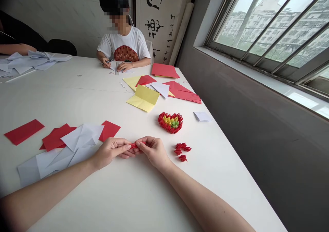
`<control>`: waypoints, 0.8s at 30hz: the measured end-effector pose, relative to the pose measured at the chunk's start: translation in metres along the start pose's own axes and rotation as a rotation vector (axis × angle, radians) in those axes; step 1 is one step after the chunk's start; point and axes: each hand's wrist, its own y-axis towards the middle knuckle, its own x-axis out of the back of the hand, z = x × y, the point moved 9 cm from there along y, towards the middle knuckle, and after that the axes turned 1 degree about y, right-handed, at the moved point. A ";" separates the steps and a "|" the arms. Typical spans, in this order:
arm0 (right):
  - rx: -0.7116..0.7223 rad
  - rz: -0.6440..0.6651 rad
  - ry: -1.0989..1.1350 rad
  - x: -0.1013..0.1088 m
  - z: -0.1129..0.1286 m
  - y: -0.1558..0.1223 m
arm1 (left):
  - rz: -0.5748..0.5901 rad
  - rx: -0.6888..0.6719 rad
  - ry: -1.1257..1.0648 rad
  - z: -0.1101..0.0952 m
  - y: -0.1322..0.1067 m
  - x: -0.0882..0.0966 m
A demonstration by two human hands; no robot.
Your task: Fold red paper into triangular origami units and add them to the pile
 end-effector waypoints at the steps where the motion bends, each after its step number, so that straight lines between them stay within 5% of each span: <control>1: 0.005 0.003 0.000 0.000 0.000 0.000 | 0.004 -0.002 0.000 0.000 0.000 -0.001; 20: 0.039 0.004 -0.139 0.000 -0.001 0.000 | -0.022 -0.043 0.053 -0.001 -0.003 -0.005; 24: 0.012 0.057 -0.025 -0.005 -0.002 -0.001 | -0.002 -0.047 0.058 -0.002 -0.001 -0.005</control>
